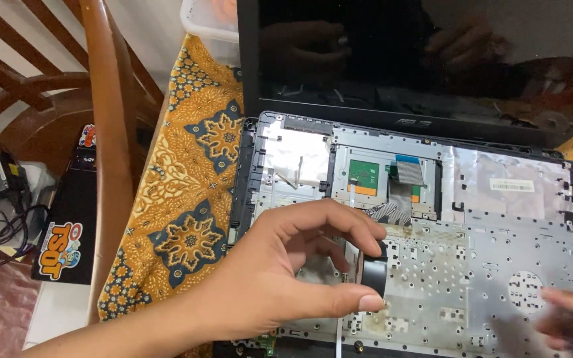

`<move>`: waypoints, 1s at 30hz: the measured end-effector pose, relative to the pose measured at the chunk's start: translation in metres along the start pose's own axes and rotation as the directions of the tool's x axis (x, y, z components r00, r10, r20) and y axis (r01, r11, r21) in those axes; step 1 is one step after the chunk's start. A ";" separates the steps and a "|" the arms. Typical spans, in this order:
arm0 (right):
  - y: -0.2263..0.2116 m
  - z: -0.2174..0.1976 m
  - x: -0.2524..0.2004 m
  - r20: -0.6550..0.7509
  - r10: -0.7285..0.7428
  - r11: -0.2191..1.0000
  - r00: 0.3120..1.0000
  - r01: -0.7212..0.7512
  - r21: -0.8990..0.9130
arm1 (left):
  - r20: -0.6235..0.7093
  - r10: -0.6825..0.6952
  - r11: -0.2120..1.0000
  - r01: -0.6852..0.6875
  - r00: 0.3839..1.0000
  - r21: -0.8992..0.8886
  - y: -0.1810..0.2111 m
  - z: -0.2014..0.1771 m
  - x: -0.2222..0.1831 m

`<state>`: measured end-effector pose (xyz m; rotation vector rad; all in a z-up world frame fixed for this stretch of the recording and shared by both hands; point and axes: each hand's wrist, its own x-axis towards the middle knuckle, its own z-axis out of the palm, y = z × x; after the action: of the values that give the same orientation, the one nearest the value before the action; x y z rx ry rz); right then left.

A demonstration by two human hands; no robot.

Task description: The person presses black electrical tape over a ribbon cable inside a disassembled laptop, smoothing it down and cutting the tape with scissors. They then lift the keyboard and palmrest assembly away from the base, exposing the motherboard, cooling fan, and hard drive.

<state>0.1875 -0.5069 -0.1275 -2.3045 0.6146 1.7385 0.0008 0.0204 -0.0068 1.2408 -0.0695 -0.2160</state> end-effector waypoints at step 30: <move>-0.066 0.028 -0.091 0.409 -0.902 -0.273 0.137 0.552 -0.788 | 0.108 -0.180 0.983 0.173 0.978 0.066 0.006 -0.002 0.005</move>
<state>0.1712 -0.4174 -0.0552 -2.2797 -2.0010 0.7464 0.0071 0.0233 -0.0022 1.2915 -0.0637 -0.4418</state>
